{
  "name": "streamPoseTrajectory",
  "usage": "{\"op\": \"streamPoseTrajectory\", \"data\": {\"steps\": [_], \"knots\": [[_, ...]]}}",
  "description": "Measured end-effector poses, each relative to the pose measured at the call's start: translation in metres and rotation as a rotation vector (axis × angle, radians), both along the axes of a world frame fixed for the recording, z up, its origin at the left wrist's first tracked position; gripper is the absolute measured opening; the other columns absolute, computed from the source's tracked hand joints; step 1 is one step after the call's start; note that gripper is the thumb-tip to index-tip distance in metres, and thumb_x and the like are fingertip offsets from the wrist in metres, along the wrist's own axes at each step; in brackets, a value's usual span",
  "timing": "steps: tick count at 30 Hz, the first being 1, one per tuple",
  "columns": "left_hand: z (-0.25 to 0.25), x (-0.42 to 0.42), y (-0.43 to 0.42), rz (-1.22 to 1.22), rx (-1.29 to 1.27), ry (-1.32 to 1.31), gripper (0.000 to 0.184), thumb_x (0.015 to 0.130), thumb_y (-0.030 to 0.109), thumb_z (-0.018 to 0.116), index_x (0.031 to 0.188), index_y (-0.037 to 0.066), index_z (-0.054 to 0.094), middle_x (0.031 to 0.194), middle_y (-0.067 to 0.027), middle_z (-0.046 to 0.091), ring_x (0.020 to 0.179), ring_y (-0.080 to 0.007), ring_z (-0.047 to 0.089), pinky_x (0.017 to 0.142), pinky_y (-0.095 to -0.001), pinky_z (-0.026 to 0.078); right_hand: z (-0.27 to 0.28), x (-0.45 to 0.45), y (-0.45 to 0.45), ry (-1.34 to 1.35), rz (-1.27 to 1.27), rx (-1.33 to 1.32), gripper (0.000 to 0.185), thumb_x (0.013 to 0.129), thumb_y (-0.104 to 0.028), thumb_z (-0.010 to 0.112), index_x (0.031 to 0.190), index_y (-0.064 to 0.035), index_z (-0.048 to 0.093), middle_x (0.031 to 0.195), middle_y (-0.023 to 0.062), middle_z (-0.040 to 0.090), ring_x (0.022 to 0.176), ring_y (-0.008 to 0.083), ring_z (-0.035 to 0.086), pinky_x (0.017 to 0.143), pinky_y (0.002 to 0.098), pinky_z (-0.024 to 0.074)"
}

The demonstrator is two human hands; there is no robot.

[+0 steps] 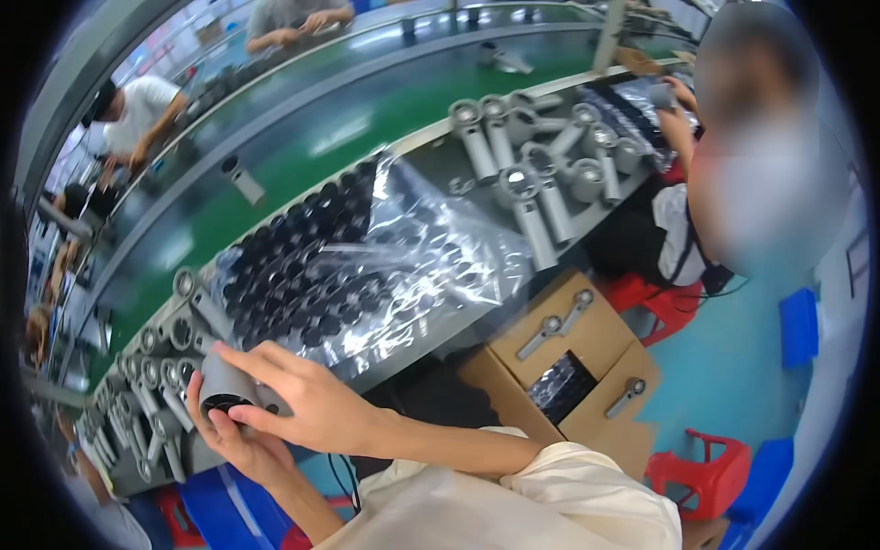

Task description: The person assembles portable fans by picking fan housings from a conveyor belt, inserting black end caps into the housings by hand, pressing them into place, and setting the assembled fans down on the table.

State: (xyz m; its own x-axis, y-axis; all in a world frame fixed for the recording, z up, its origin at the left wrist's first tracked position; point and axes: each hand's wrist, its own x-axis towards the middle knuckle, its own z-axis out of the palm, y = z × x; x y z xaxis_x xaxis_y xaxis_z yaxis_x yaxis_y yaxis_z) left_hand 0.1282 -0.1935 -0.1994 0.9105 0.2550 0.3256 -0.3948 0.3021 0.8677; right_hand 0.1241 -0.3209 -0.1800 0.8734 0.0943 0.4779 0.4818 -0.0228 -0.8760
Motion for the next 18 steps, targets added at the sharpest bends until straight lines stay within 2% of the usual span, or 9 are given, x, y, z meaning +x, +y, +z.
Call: {"op": "streamPoseTrajectory", "data": {"steps": [2,5,8,9,12,13,16,17,18], "knots": [[0.001,0.002,-0.001,-0.011,0.046,-0.006,0.066,0.081,0.042,0.070,0.123,-0.004,0.045,0.126,-0.0278,0.049,0.115,-0.0360,0.052,0.095,-0.0457,0.047,0.003,-0.005,0.000,0.041,-0.058,0.017,0.060,0.083,-0.021,0.068,0.134,-0.0006,0.044,0.112,0.0170,0.051,0.095,0.0317,0.055,0.082,0.0344,0.0470],[-0.002,0.007,-0.002,-0.037,0.115,-0.115,0.049,0.094,0.030,0.057,0.130,0.000,0.043,0.126,-0.0193,0.050,0.113,-0.0280,0.053,0.096,-0.0390,0.046,0.002,-0.012,-0.007,0.006,-0.202,-0.112,0.058,0.081,-0.025,0.070,0.128,0.0005,0.048,0.113,0.0164,0.049,0.094,0.0302,0.054,0.082,0.0357,0.0453],[-0.002,0.012,0.006,0.006,0.058,-0.050,0.045,0.096,0.026,0.053,0.131,0.000,0.044,0.126,-0.0159,0.050,0.112,-0.0244,0.052,0.095,-0.0367,0.045,-0.005,-0.016,-0.008,-0.207,-0.388,-0.731,0.060,0.076,-0.029,0.072,0.123,0.0006,0.050,0.107,0.0154,0.050,0.088,0.0272,0.054,0.078,0.0364,0.0473],[-0.002,0.012,0.005,0.011,0.038,-0.043,0.044,0.096,0.026,0.052,0.131,-0.001,0.044,0.126,-0.0154,0.050,0.112,-0.0238,0.052,0.095,-0.0366,0.045,-0.005,-0.014,-0.002,-0.290,-0.455,-0.820,0.055,0.073,-0.026,0.072,0.115,0.0020,0.052,0.099,0.0135,0.050,0.082,0.0251,0.055,0.069,0.0339,0.0497],[-0.001,0.017,0.007,0.016,0.025,0.004,0.048,0.097,0.028,0.051,0.133,-0.001,0.041,0.131,-0.0143,0.047,0.116,-0.0236,0.050,0.098,-0.0366,0.041,0.001,-0.004,0.007,-0.202,-0.369,-0.955,0.042,0.073,-0.023,0.070,0.101,0.0024,0.053,0.091,0.0117,0.049,0.083,0.0259,0.057,0.063,0.0328,0.0503],[0.000,0.023,0.013,-0.041,0.097,-0.065,0.050,0.097,0.030,0.051,0.135,-0.001,0.039,0.134,-0.0152,0.045,0.119,-0.0246,0.048,0.101,-0.0376,0.039,0.006,0.007,0.004,-0.351,-0.374,-1.004,0.025,0.063,-0.012,0.062,0.082,0.0021,0.053,0.080,0.0115,0.047,0.072,0.0225,0.055,0.053,0.0263,0.0467],[0.004,0.041,0.041,-0.016,0.138,-0.050,0.065,0.092,0.036,0.057,0.139,-0.003,0.033,0.138,-0.0209,0.041,0.126,-0.0316,0.044,0.107,-0.0411,0.031,0.037,0.054,-0.014,-0.243,-0.311,-1.031,0.030,0.071,-0.018,0.067,0.087,0.0060,0.057,0.087,0.0174,0.053,0.080,0.0291,0.060,0.061,0.0366,0.0512],[-0.002,0.047,0.056,0.035,0.235,-0.052,0.057,0.094,0.027,0.052,0.138,-0.004,0.033,0.141,-0.0188,0.038,0.130,-0.0297,0.040,0.110,-0.0395,0.026,0.045,0.086,-0.030,-0.416,-0.292,-1.075,0.031,0.075,-0.022,0.069,0.085,0.0061,0.060,0.088,0.0208,0.059,0.082,0.0332,0.062,0.065,0.0424,0.0519],[-0.002,0.050,0.065,0.177,0.370,-0.011,0.046,0.093,0.018,0.055,0.132,-0.002,0.043,0.135,-0.0169,0.045,0.124,-0.0274,0.046,0.105,-0.0376,0.032,0.056,0.119,-0.037,-0.128,-0.365,-1.024,0.033,0.077,-0.026,0.068,0.078,0.0059,0.061,0.081,0.0226,0.062,0.076,0.0359,0.064,0.069,0.0430,0.0519]]}}
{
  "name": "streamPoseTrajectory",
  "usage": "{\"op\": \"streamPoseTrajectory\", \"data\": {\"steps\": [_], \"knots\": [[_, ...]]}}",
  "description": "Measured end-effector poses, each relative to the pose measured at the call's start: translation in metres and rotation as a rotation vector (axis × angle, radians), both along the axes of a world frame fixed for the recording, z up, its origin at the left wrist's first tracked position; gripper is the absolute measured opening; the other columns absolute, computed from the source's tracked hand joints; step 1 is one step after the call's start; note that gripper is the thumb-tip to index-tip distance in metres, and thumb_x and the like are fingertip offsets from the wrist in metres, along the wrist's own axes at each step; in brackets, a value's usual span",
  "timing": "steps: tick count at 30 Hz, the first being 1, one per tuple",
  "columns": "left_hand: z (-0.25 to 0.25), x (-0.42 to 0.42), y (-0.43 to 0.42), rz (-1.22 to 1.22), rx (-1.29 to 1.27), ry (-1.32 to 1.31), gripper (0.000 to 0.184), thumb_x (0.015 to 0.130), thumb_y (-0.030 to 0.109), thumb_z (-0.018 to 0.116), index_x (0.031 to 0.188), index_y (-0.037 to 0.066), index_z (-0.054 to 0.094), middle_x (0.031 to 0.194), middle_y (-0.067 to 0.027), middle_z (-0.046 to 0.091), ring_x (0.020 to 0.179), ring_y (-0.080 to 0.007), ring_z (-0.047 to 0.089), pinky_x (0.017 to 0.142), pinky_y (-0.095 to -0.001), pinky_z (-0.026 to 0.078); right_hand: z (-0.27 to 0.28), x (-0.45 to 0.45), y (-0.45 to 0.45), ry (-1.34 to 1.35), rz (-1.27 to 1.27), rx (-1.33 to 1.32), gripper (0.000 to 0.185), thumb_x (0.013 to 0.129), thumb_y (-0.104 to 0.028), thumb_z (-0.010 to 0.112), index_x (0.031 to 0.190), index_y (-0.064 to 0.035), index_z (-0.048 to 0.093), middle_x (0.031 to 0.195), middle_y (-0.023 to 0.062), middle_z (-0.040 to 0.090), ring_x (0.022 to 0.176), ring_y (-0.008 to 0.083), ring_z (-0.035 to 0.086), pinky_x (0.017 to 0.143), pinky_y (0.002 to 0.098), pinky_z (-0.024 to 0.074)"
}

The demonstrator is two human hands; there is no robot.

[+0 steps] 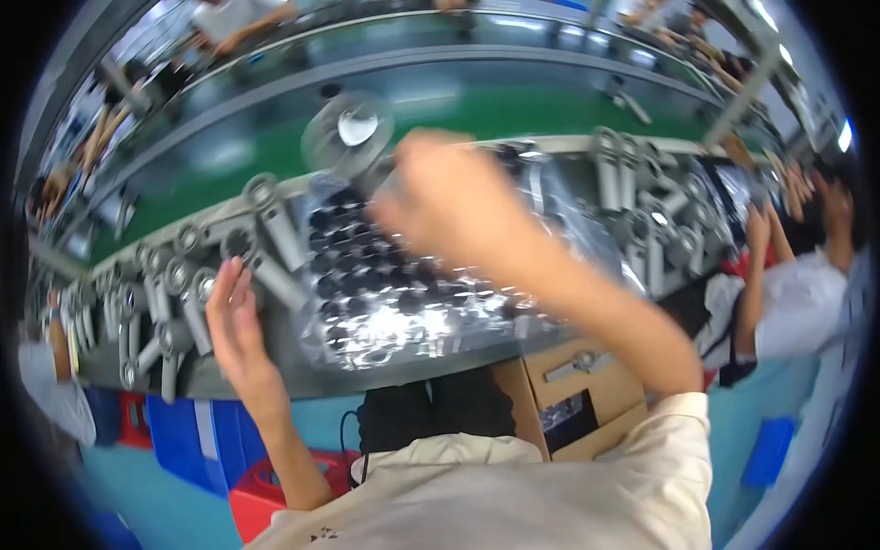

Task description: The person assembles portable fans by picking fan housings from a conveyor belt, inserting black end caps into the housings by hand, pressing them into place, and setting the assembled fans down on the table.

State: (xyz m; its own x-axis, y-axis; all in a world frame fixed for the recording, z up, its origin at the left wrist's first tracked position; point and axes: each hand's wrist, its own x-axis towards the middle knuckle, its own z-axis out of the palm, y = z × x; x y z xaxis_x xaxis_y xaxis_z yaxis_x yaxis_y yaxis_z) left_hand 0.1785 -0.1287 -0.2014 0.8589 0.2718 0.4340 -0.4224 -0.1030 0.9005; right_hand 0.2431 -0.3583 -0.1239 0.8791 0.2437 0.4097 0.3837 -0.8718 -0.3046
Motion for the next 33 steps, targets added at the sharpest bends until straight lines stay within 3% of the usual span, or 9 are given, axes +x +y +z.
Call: {"op": "streamPoseTrajectory", "data": {"steps": [1,2,4,14,16,17,23,28,33], "knots": [[-0.002,0.004,0.013,0.111,0.227,0.048,0.040,0.092,0.016,0.054,0.128,0.000,0.048,0.130,-0.0140,0.050,0.121,-0.0252,0.048,0.102,-0.0373,0.034,0.005,0.036,-0.011,-0.011,-0.011,-0.011,0.037,0.078,-0.029,0.068,0.074,0.0066,0.061,0.073,0.0246,0.063,0.071,0.0359,0.065,0.068,0.0421,0.0523],[-0.006,0.007,0.025,0.205,0.456,0.110,0.034,0.092,0.015,0.054,0.123,0.002,0.054,0.125,-0.0111,0.055,0.117,-0.0229,0.051,0.100,-0.0370,0.037,0.005,0.077,-0.024,0.049,-0.100,-0.096,0.047,0.078,-0.037,0.070,0.093,0.0062,0.062,0.080,0.0214,0.065,0.073,0.0299,0.065,0.067,0.0359,0.0513],[-0.018,0.016,0.037,0.334,0.632,0.097,0.024,0.085,0.006,0.061,0.109,0.003,0.061,0.113,-0.0104,0.060,0.102,-0.0226,0.056,0.084,-0.0333,0.043,-0.004,0.155,-0.038,0.199,-0.110,-0.062,0.046,0.079,-0.037,0.067,0.073,0.0090,0.062,0.076,0.0264,0.065,0.075,0.0346,0.067,0.069,0.0398,0.0533],[-0.008,0.056,0.040,0.340,0.896,0.144,0.016,0.084,0.010,0.063,0.098,0.001,0.062,0.089,-0.0106,0.061,0.082,-0.0240,0.054,0.076,-0.0330,0.043,-0.128,0.354,-0.062,0.100,-0.261,-0.178,0.044,0.070,-0.042,0.069,0.084,-0.0008,0.069,0.077,0.0160,0.068,0.074,0.0298,0.068,0.071,0.0397,0.0542],[0.000,0.081,0.037,0.329,1.029,0.068,0.024,0.086,0.016,0.062,0.105,0.001,0.061,0.097,-0.0143,0.061,0.092,-0.0291,0.055,0.084,-0.0367,0.042,-0.105,0.335,-0.048,0.360,-0.230,-0.196,0.042,0.074,-0.041,0.067,0.095,-0.0041,0.069,0.090,0.0149,0.068,0.077,0.0284,0.068,0.072,0.0398,0.0536],[0.002,0.096,0.035,0.333,1.089,-0.006,0.029,0.085,0.015,0.062,0.110,0.001,0.058,0.103,-0.0168,0.060,0.096,-0.0332,0.053,0.086,-0.0399,0.041,-0.101,0.334,-0.060,0.305,-0.113,-0.217,0.062,0.075,-0.061,0.064,0.079,0.0006,0.063,0.067,0.0129,0.064,0.055,0.0232,0.064,0.054,0.0366,0.0536],[0.000,0.162,0.044,0.137,1.189,0.238,0.064,0.081,0.019,0.068,0.137,0.008,0.039,0.114,-0.0233,0.058,0.107,-0.0398,0.054,0.092,-0.0428,0.041,-0.009,0.208,-0.115,0.104,0.004,-0.309,0.036,0.086,-0.035,0.059,0.088,0.0013,0.065,0.074,0.0168,0.067,0.067,0.0271,0.066,0.065,0.0363,0.0532],[-0.020,0.193,0.068,-0.041,1.119,0.363,0.064,0.076,0.015,0.070,0.134,0.011,0.042,0.119,-0.0205,0.060,0.109,-0.0306,0.060,0.093,-0.0380,0.043,-0.014,0.035,-0.193,0.079,-0.054,-0.297,0.012,0.080,-0.007,0.060,0.088,0.0007,0.063,0.080,0.0160,0.065,0.077,0.0320,0.064,0.072,0.0382,0.0505],[-0.025,0.196,0.055,0.049,0.968,0.383,0.055,0.077,0.015,0.072,0.126,0.011,0.047,0.092,-0.0156,0.067,0.081,-0.0213,0.064,0.077,-0.0331,0.047,-0.087,-0.027,-0.267,-0.029,-0.165,-0.442,0.014,0.074,-0.007,0.065,0.088,-0.0050,0.065,0.091,0.0088,0.056,0.093,0.0279,0.052,0.080,0.0384,0.0418]]}}
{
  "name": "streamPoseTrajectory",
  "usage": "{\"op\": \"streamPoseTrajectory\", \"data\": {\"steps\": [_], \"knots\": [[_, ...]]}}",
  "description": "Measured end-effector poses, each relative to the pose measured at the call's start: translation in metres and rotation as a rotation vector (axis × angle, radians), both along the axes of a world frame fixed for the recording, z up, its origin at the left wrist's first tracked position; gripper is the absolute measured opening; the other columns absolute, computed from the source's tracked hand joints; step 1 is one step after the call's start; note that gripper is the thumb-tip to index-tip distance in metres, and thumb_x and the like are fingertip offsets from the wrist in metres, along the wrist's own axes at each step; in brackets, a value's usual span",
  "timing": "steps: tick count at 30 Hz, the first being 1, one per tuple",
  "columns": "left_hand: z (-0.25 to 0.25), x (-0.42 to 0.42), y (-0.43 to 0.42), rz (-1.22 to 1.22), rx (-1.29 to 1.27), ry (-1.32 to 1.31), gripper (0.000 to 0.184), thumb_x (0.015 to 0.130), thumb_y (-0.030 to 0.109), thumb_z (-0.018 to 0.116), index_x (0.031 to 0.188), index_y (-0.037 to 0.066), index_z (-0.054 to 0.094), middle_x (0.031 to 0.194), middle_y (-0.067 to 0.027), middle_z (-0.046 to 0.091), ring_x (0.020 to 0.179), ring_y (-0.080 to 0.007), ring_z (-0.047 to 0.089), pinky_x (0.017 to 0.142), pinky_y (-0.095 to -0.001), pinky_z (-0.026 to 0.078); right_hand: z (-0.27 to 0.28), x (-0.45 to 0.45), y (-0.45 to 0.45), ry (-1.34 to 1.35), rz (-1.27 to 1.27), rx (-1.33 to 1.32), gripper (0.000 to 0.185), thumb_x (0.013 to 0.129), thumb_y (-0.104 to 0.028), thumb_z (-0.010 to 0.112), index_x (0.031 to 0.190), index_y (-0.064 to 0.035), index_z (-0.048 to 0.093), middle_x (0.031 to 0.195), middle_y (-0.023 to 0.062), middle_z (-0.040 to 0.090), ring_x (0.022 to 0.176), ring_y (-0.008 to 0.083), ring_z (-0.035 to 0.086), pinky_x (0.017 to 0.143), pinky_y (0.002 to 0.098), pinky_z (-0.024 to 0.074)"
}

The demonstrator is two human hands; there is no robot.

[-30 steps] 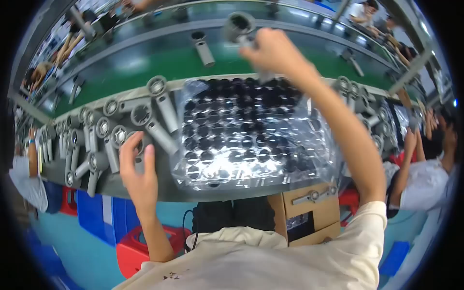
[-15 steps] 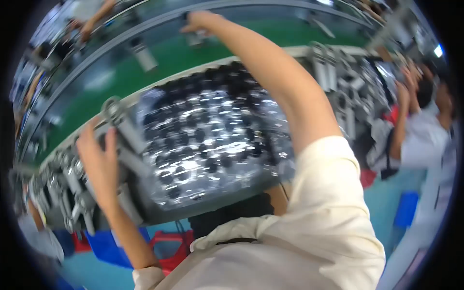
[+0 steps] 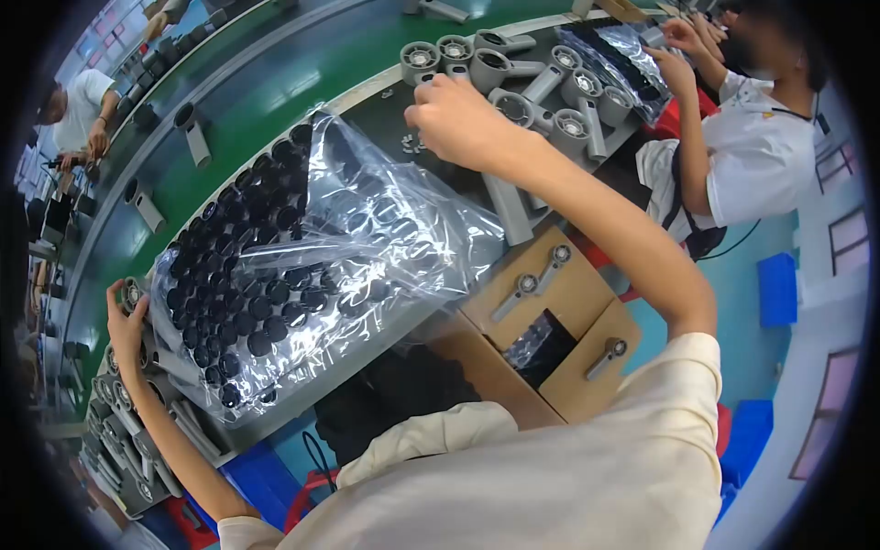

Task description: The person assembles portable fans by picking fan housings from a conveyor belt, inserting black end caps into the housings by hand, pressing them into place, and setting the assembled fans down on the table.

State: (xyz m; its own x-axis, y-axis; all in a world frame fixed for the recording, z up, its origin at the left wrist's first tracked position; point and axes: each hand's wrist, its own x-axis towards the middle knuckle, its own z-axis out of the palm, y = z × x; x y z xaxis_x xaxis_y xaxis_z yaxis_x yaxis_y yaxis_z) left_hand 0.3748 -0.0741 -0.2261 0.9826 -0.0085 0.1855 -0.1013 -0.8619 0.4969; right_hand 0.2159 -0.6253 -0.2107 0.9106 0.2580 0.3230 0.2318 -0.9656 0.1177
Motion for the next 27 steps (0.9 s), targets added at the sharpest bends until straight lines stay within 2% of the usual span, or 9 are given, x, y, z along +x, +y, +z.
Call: {"op": "streamPoseTrajectory", "data": {"steps": [3,7,13,14,18,21,23,26,27], "knots": [[0.002,0.004,-0.001,-0.017,-0.041,-0.011,0.055,0.076,0.014,0.073,0.126,0.012,0.049,0.088,-0.0137,0.067,0.079,-0.0200,0.063,0.076,-0.0317,0.047,-0.022,0.011,-0.005,-0.076,0.026,-0.141,0.017,0.072,-0.008,0.065,0.089,-0.0061,0.065,0.093,0.0080,0.056,0.097,0.0264,0.051,0.081,0.0380,0.0403],[0.010,0.013,0.029,-0.186,0.039,-0.484,0.054,0.080,0.014,0.072,0.128,0.005,0.048,0.110,-0.0145,0.060,0.097,-0.0185,0.058,0.082,-0.0289,0.046,-0.034,0.027,0.006,0.082,-0.020,-0.176,0.009,0.072,-0.009,0.059,0.079,-0.0064,0.065,0.088,0.0106,0.058,0.094,0.0268,0.055,0.079,0.0382,0.0417],[0.099,-0.077,-0.016,-0.112,-0.693,-0.352,0.055,0.091,0.016,0.059,0.140,0.008,0.035,0.133,-0.0178,0.044,0.110,-0.0254,0.054,0.093,-0.0335,0.044,-0.049,0.040,-0.001,0.028,-0.002,-0.020,0.005,0.073,-0.008,0.059,0.073,-0.0034,0.062,0.077,0.0113,0.060,0.080,0.0280,0.062,0.072,0.0394,0.0468],[0.103,-0.093,-0.030,-0.090,-0.837,-0.335,0.055,0.094,0.028,0.055,0.142,0.013,0.033,0.133,-0.0165,0.044,0.119,-0.0280,0.050,0.101,-0.0360,0.038,-0.047,0.043,-0.003,0.038,0.006,0.005,0.005,0.072,-0.008,0.060,0.072,-0.0039,0.063,0.075,0.0127,0.061,0.078,0.0296,0.063,0.070,0.0405,0.0474],[0.084,-0.128,-0.032,-0.216,-1.353,-0.092,0.059,0.096,0.043,0.044,0.146,0.017,0.025,0.141,-0.0183,0.036,0.118,-0.0330,0.050,0.103,-0.0404,0.040,-0.038,0.044,-0.004,0.021,0.015,0.168,0.004,0.068,-0.005,0.061,0.069,-0.0037,0.064,0.070,0.0172,0.063,0.073,0.0340,0.064,0.064,0.0438,0.0495],[0.044,-0.155,-0.046,-0.494,-1.530,0.030,0.061,0.095,0.042,0.046,0.147,0.020,0.022,0.139,-0.0187,0.038,0.111,-0.0319,0.054,0.086,-0.0333,0.052,-0.034,0.043,0.001,0.008,0.001,0.300,0.005,0.067,-0.003,0.060,0.069,-0.0025,0.065,0.071,0.0188,0.064,0.074,0.0351,0.065,0.065,0.0442,0.0508],[0.052,-0.181,-0.090,-0.707,-1.671,0.308,0.063,0.094,0.042,0.050,0.147,0.020,0.023,0.135,-0.0175,0.043,0.100,-0.0302,0.058,0.059,-0.0234,0.054,-0.032,0.043,0.006,0.065,-0.042,0.399,0.010,0.066,-0.001,0.059,0.071,-0.0020,0.067,0.074,0.0197,0.065,0.076,0.0363,0.065,0.069,0.0438,0.0516],[0.049,-0.207,-0.124,-0.215,-1.510,0.162,0.082,0.077,0.035,0.075,0.142,0.009,0.031,0.121,-0.0123,0.049,0.107,-0.0238,0.055,0.093,-0.0351,0.047,-0.036,0.044,0.003,0.118,-0.095,0.470,0.012,0.066,-0.001,0.060,0.075,-0.0036,0.067,0.076,0.0180,0.066,0.076,0.0346,0.065,0.069,0.0426,0.0513],[0.052,-0.208,-0.129,-0.214,-1.463,0.150,0.086,0.073,0.034,0.078,0.140,0.007,0.032,0.120,-0.0120,0.049,0.108,-0.0233,0.055,0.093,-0.0353,0.047,-0.034,0.044,0.002,0.138,-0.092,0.393,0.011,0.070,-0.003,0.061,0.081,-0.0009,0.065,0.074,0.0159,0.066,0.071,0.0293,0.065,0.067,0.0366,0.0503]]}}
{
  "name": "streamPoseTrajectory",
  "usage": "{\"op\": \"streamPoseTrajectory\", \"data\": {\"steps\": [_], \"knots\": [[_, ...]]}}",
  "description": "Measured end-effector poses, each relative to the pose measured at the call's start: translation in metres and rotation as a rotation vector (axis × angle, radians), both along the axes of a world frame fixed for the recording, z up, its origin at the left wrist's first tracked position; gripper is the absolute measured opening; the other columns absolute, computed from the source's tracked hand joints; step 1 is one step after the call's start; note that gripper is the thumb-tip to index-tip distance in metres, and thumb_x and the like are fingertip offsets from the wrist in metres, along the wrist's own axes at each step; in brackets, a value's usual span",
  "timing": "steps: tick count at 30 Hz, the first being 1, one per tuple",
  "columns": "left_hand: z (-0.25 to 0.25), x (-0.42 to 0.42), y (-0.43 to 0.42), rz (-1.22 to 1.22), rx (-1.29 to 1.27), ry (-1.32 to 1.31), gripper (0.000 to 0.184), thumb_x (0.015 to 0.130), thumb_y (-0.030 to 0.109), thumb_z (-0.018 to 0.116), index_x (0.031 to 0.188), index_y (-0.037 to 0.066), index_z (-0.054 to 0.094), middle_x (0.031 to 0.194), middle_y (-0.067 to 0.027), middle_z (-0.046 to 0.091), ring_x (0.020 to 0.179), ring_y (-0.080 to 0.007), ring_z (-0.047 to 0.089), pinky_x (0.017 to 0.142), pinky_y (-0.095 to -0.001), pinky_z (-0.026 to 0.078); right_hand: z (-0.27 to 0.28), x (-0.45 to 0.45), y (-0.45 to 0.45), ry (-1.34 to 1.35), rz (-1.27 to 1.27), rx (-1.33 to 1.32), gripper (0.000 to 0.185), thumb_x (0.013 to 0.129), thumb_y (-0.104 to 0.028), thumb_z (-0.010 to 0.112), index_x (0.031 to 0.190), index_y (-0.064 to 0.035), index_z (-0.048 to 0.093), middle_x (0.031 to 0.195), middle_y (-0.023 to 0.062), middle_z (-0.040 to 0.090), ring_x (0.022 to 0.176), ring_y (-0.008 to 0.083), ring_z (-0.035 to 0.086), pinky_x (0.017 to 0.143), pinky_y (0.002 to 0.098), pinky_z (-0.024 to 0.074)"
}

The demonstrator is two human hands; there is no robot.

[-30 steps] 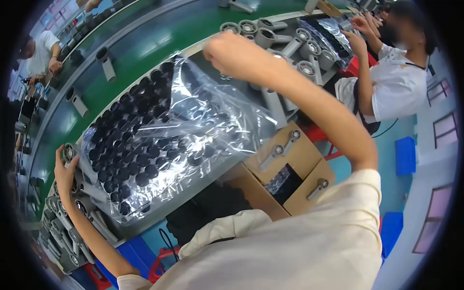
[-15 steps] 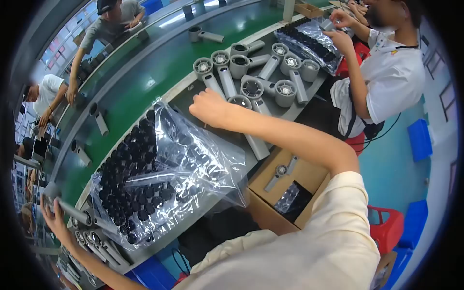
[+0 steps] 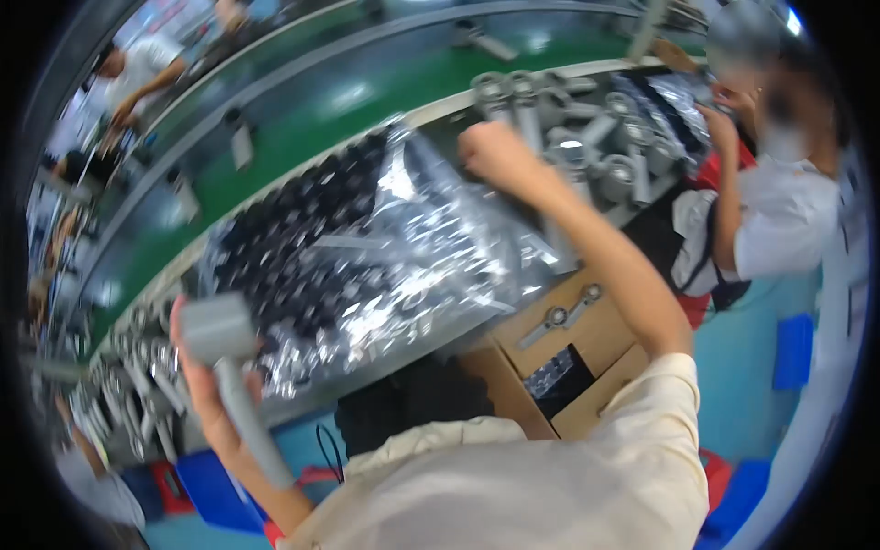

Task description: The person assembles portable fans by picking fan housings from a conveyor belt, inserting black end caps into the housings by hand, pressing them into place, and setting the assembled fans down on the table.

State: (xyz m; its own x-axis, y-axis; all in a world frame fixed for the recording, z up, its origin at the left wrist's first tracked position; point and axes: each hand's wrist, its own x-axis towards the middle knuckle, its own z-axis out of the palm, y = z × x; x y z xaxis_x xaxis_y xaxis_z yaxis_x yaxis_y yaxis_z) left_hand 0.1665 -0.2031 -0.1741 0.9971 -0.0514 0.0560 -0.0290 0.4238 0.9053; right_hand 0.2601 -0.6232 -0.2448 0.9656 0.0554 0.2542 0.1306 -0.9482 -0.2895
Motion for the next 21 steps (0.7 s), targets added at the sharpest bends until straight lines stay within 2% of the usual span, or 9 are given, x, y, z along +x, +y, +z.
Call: {"op": "streamPoseTrajectory", "data": {"steps": [3,5,6,7,8,11,14,16,21], "knots": [[0.005,-0.007,0.002,-0.012,0.097,-0.071,0.091,0.065,0.025,0.085,0.137,0.001,0.034,0.119,-0.0113,0.050,0.110,-0.0219,0.054,0.095,-0.0349,0.045,0.012,-0.006,0.010,0.020,-0.018,-0.015,0.011,0.072,0.000,0.059,0.083,0.0010,0.064,0.072,0.0147,0.065,0.069,0.0262,0.064,0.064,0.0343,0.0492],[0.011,-0.013,0.009,-0.038,0.124,-0.131,0.088,0.063,0.010,0.085,0.135,0.000,0.036,0.120,-0.0114,0.051,0.111,-0.0209,0.054,0.095,-0.0339,0.046,0.012,-0.006,0.011,-0.003,-0.005,0.000,0.011,0.073,0.001,0.061,0.083,0.0011,0.064,0.074,0.0121,0.066,0.068,0.0227,0.064,0.064,0.0314,0.0491],[0.010,-0.016,0.014,-0.070,0.123,-0.143,0.087,0.061,0.002,0.084,0.134,-0.001,0.037,0.120,-0.0116,0.050,0.111,-0.0205,0.054,0.095,-0.0334,0.046,0.019,-0.006,0.018,0.052,-0.064,0.021,0.012,0.069,0.000,0.062,0.082,0.0005,0.065,0.078,0.0157,0.066,0.075,0.0298,0.065,0.069,0.0367,0.0500],[0.007,-0.018,0.019,-0.074,0.175,-0.219,0.084,0.061,-0.005,0.082,0.133,0.000,0.039,0.121,-0.0118,0.050,0.111,-0.0194,0.054,0.095,-0.0327,0.047,0.018,-0.004,0.017,0.058,-0.057,0.013,0.012,0.070,-0.001,0.063,0.082,0.0009,0.065,0.077,0.0153,0.067,0.074,0.0285,0.065,0.069,0.0358,0.0498],[0.007,-0.021,0.017,0.013,0.264,-0.187,0.091,0.059,0.019,0.087,0.134,0.001,0.038,0.115,-0.0111,0.055,0.109,-0.0206,0.055,0.094,-0.0325,0.044,0.019,-0.002,0.012,0.061,-0.057,0.003,0.012,0.071,-0.002,0.063,0.082,0.0013,0.065,0.077,0.0149,0.067,0.073,0.0273,0.065,0.069,0.0349,0.0496],[0.006,-0.027,0.026,0.058,0.381,-0.246,0.090,0.058,0.014,0.087,0.133,0.001,0.040,0.119,-0.0130,0.053,0.109,-0.0212,0.055,0.093,-0.0328,0.046,0.031,0.002,0.009,0.017,-0.089,0.008,0.013,0.073,-0.004,0.064,0.085,0.0006,0.066,0.074,0.0116,0.066,0.070,0.0208,0.064,0.067,0.0311,0.0487],[0.002,-0.030,0.036,0.093,0.523,-0.356,0.088,0.057,0.009,0.086,0.133,0.001,0.041,0.123,-0.0146,0.052,0.110,-0.0217,0.055,0.092,-0.0330,0.047,0.066,-0.004,0.036,0.133,-0.061,0.373,0.014,0.075,-0.005,0.066,0.086,0.0027,0.067,0.077,0.0061,0.065,0.070,0.0131,0.061,0.068,0.0258,0.0477],[0.001,-0.030,0.038,0.079,0.563,-0.379,0.086,0.058,0.006,0.085,0.132,0.001,0.042,0.125,-0.0152,0.050,0.111,-0.0217,0.055,0.093,-0.0327,0.047,0.097,-0.020,0.084,0.143,0.019,0.604,0.013,0.077,-0.005,0.066,0.087,0.0036,0.066,0.080,0.0059,0.065,0.071,0.0116,0.060,0.069,0.0241,0.0474],[-0.004,-0.028,0.035,0.075,0.661,-0.449,0.078,0.059,0.002,0.082,0.129,0.001,0.046,0.127,-0.0139,0.050,0.111,-0.0209,0.054,0.091,-0.0303,0.048,0.134,-0.072,0.187,0.221,0.309,0.868,0.015,0.075,0.003,0.067,0.090,0.0055,0.065,0.084,0.0093,0.064,0.076,0.0133,0.061,0.071,0.0256,0.0492]]}}
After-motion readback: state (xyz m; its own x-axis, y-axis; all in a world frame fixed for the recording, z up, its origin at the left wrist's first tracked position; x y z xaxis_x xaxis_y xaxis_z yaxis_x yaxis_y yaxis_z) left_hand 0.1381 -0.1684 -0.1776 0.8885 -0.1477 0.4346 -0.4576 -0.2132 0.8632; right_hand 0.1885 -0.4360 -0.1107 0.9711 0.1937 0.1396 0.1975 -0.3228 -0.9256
